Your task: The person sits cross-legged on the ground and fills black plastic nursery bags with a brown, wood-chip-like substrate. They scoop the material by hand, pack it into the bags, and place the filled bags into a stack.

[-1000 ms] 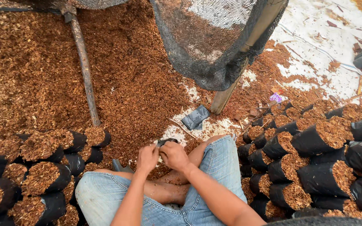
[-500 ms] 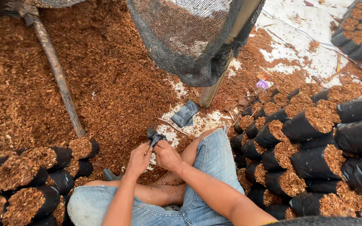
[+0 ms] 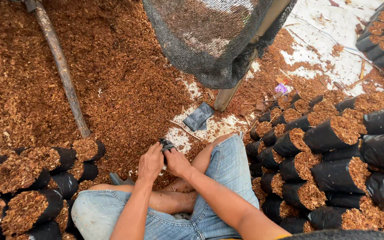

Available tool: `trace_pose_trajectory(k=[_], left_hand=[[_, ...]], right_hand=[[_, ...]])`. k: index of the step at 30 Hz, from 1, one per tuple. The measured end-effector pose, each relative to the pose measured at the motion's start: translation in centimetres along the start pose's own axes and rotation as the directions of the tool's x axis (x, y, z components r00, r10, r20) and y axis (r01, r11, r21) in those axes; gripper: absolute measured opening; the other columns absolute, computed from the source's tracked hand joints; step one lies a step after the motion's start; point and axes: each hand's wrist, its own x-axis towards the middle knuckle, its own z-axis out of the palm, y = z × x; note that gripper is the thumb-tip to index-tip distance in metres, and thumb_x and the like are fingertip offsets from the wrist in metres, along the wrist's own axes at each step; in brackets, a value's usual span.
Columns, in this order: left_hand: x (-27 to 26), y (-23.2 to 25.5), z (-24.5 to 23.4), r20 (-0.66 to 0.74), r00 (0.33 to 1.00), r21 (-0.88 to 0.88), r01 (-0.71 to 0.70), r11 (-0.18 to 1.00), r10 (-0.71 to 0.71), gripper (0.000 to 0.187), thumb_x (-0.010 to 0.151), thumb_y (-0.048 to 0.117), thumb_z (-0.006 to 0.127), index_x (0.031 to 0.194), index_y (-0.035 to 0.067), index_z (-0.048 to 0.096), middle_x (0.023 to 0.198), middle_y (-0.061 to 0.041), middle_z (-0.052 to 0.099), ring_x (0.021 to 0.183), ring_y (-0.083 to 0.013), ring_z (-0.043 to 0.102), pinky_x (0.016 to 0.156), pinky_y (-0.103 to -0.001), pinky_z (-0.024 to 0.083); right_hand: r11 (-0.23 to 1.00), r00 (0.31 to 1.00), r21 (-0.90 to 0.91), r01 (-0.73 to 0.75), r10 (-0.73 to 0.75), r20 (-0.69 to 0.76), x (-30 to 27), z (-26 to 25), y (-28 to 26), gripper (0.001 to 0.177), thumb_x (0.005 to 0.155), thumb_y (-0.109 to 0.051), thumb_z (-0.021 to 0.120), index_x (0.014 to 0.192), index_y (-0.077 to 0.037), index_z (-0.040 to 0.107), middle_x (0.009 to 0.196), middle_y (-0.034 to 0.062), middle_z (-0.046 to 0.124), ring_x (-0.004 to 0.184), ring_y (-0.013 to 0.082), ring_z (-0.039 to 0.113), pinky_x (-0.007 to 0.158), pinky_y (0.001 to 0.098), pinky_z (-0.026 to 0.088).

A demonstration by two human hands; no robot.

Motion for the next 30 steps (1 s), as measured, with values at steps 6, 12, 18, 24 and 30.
trace_pose_trajectory(k=[6,12,18,24,30], left_hand=[[-0.7,1.0,0.3,0.215,0.976,-0.028,-0.038,0.999,0.043,0.026,0.096,0.002,0.055,0.118,0.013,0.062,0.123,-0.011,0.066,0.085,-0.0281,0.076,0.080,-0.042,0.068],[0.6,3.6,-2.7,0.263,0.948,-0.354,0.269,0.896,-0.181,0.025,0.097,0.008,0.058,0.121,0.010,0.059,0.135,-0.011,0.056,0.092,-0.0285,0.075,0.083,-0.040,0.063],[1.1,-0.2,0.1,0.459,0.688,-0.443,0.726,0.526,-0.563,0.039,0.111,0.041,0.046,0.143,0.027,0.064,0.137,-0.015,0.061,0.130,-0.0373,0.060,0.106,-0.053,0.048],[0.6,-3.3,2.3,0.352,0.796,-0.461,0.605,0.649,-0.492,0.026,0.105,0.023,0.059,0.122,0.011,0.073,0.111,-0.015,0.076,0.110,-0.0358,0.071,0.090,-0.048,0.059],[0.1,-4.2,3.1,0.310,0.703,-0.547,0.683,0.485,-0.640,0.027,0.105,0.025,0.060,0.113,0.003,0.072,0.099,-0.020,0.074,0.083,-0.0305,0.075,0.058,-0.041,0.067]], right_hand=[[0.994,0.993,-0.099,-0.047,0.036,-0.112,-0.9,-1.8,-1.6,0.019,0.089,0.002,0.050,0.095,0.005,0.068,0.089,0.0227,0.060,0.075,0.0517,0.071,0.065,0.0567,0.061],[0.993,0.997,-0.094,-0.071,0.068,-0.032,0.3,2.2,1.8,0.030,0.086,-0.014,0.048,0.071,0.004,0.066,0.068,0.0274,0.067,0.069,0.0489,0.072,0.060,0.0589,0.057],[0.945,0.998,0.323,-0.051,0.060,-0.018,0.2,-5.4,-2.4,0.038,0.078,-0.001,0.055,0.057,-0.021,0.030,0.045,-0.0035,0.025,0.033,0.0149,0.023,0.041,0.0327,0.032],[0.847,0.993,0.520,-0.115,0.113,0.037,-2.1,-11.4,-7.7,0.038,0.072,0.003,0.057,0.056,-0.014,0.027,0.044,0.0046,0.025,0.042,0.0164,0.019,0.046,0.0354,0.026],[0.907,0.993,0.410,-0.099,0.063,0.100,-0.5,-6.6,-1.8,0.031,0.067,0.000,0.058,0.047,-0.014,0.038,0.040,0.0011,0.029,0.034,0.0117,0.022,0.039,0.0330,0.032]])
